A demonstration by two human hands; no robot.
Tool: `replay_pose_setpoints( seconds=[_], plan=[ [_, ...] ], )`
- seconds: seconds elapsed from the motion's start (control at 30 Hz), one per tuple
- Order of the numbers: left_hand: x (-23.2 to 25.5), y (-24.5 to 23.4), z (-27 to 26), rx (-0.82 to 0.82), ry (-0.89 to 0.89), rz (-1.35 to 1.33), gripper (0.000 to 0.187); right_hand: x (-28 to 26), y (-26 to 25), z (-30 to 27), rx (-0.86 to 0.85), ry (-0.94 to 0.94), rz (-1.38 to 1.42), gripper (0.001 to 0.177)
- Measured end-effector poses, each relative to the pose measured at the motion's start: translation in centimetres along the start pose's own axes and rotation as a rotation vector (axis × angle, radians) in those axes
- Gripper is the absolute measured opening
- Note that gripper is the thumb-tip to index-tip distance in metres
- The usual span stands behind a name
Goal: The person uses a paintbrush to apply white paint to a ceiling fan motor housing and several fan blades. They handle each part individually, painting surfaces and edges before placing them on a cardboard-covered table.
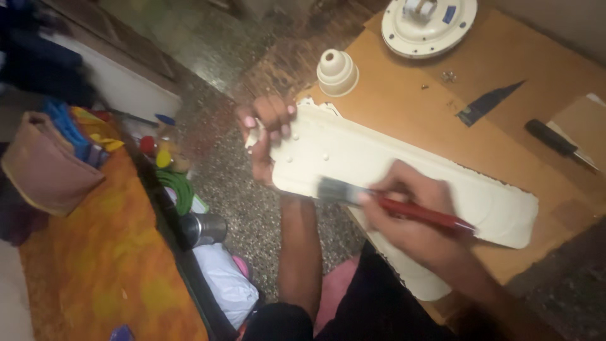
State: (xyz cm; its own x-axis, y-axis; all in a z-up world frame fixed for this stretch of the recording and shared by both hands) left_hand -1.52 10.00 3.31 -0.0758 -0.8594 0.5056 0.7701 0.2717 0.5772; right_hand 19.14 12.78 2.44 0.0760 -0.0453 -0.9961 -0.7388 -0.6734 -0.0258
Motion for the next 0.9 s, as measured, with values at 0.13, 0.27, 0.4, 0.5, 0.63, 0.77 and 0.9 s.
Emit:
replay_pose_setpoints(
  seconds=[0.13,0.27,0.4,0.5,0.63,0.77,0.9],
  plan=[
    [-0.8,-1.8,-0.3,0.068,-0.015,-0.077,0.02,4.3,-8.3,-3.1,0.077,0.346,-0.593,0.025],
    [-1.6,-3.8,0.0,-0.071,0.02,-0.189,0.022,5.8,-14.1,-7.5,0.212,0.227,-0.559,0.018],
    [-1.6,-5.2,0.0,-0.123,0.006,-0.22,0.023,2.8,-13.0,-7.8,0.195,0.189,-0.512,0.018],
    [-1.2,-5.5,0.6,-0.188,0.008,-0.208,0.023,1.8,-8.0,-5.2,0.061,-0.045,-0.056,0.018],
    [-0.4,-5.8,0.7,-0.24,-0.037,-0.259,0.027,5.5,-6.8,-5.0,0.069,0.196,0.017,0.023],
    [0.1,-6.4,0.1,-0.084,-0.112,-0.252,0.023,10.3,-12.6,-9.6,0.383,0.591,-0.088,0.015],
    [-0.5,-6.5,-0.1,-0.059,-0.104,-0.313,0.026,9.9,-17.0,-14.5,0.591,0.561,-0.418,0.017]
  ],
)
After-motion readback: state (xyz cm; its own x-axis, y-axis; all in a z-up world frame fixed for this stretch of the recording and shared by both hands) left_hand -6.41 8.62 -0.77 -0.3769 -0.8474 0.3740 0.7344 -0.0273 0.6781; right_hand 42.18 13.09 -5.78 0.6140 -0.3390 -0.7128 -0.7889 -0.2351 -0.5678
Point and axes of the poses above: each hand's wrist, its own z-axis towards the middle knuckle, its own y-axis out of the palm, x = y × z, the point moved 2 cm from there along z, towards the middle knuckle, and after that the axes turned 10 degrees about z, right-handed, at the moved point
